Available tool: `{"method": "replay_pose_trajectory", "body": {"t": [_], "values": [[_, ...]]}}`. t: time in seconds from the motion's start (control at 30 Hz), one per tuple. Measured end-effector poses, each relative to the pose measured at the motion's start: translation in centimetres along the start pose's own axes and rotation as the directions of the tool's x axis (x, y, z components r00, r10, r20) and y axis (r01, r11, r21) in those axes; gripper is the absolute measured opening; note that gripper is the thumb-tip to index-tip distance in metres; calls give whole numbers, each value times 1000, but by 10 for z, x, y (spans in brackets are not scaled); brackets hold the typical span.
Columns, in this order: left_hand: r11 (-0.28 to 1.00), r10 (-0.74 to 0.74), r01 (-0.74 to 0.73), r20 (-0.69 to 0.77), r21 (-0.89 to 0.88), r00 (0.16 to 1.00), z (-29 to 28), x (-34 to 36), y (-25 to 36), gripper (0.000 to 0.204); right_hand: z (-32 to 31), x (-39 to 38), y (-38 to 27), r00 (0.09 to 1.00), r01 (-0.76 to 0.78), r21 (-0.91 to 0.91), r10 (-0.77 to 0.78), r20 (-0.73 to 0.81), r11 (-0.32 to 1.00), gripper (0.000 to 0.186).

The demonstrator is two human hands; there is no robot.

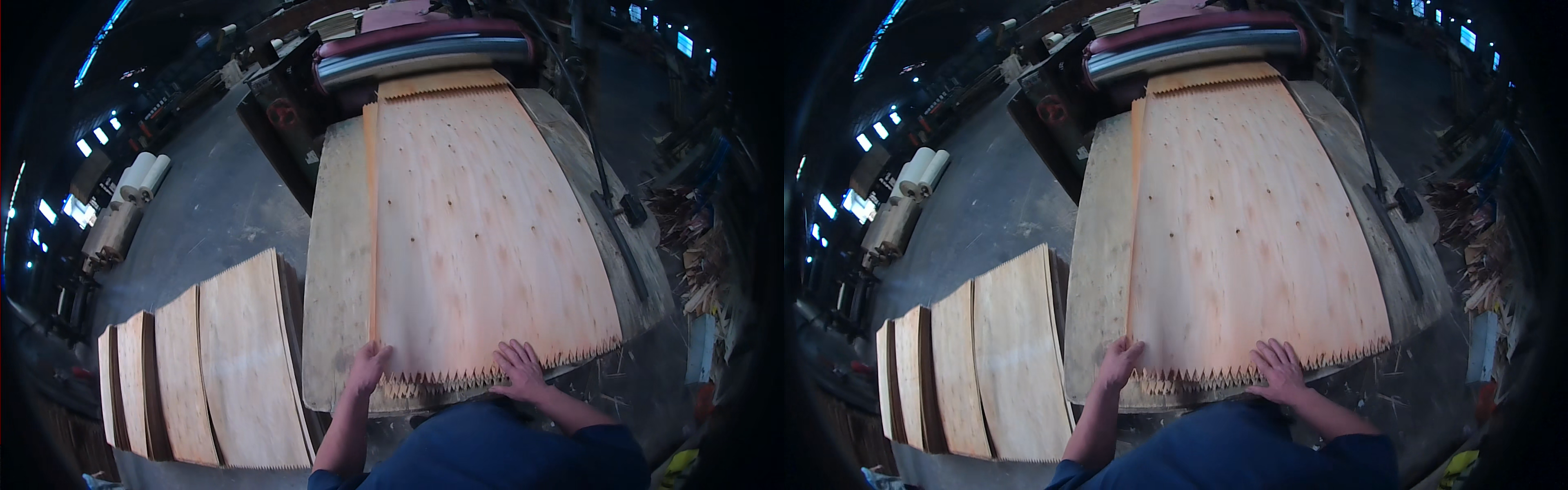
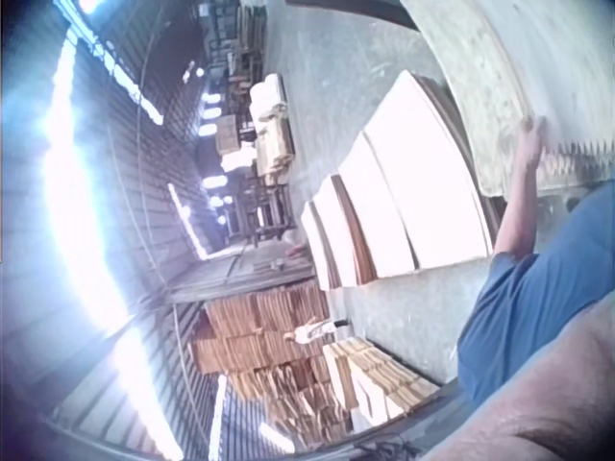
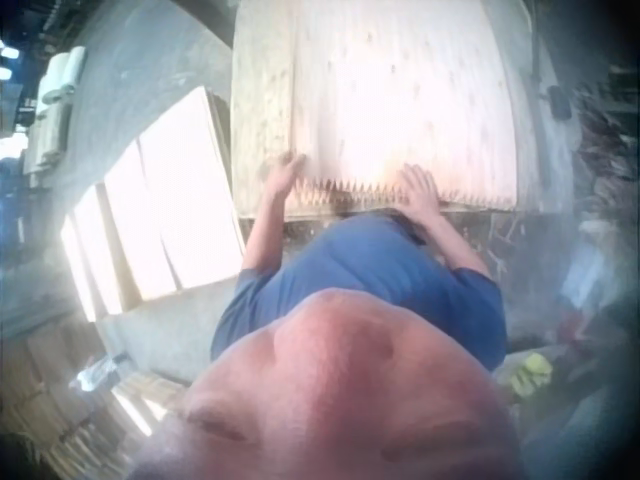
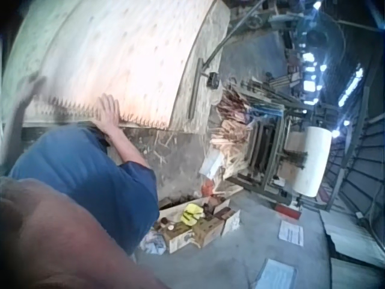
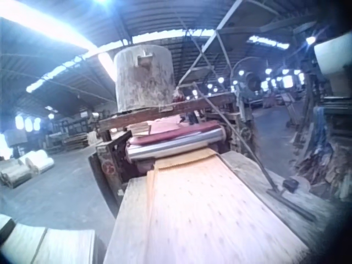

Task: The person operates a rolling machine using a metal bar, retrieves stacks of veneer sheets from the floor to the machine table, and feeds the veneer sheets into the roller by hand.

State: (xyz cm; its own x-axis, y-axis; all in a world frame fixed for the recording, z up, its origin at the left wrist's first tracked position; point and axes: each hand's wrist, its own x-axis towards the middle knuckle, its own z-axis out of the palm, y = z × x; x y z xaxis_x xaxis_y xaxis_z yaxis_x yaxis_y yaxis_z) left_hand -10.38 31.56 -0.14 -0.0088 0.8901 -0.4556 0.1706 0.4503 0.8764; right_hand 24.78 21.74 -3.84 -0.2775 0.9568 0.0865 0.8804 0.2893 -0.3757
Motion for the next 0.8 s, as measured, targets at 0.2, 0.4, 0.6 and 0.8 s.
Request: {"method": "replay_pose_trajectory", "body": {"t": [0.2,0.4,0.6,0.8], "values": [[946,200,-109,284,-305,938,-16,-43,44,22,-13,-20,-5,968,5,-45,-16,-251,999,53],[939,158,-193,-140,-286,977,-32,29,-43,38,-50,60,21,856,146,-109,-180,-484,983,34],[910,308,-306,39,279,951,29,15,-32,54,-69,220,105,807,149,-17,-132,-575,989,23],[469,409,-149,-65,870,910,48,21,-48,64,-22,305,154,854,-119,-6,99,-511,993,28]]}}
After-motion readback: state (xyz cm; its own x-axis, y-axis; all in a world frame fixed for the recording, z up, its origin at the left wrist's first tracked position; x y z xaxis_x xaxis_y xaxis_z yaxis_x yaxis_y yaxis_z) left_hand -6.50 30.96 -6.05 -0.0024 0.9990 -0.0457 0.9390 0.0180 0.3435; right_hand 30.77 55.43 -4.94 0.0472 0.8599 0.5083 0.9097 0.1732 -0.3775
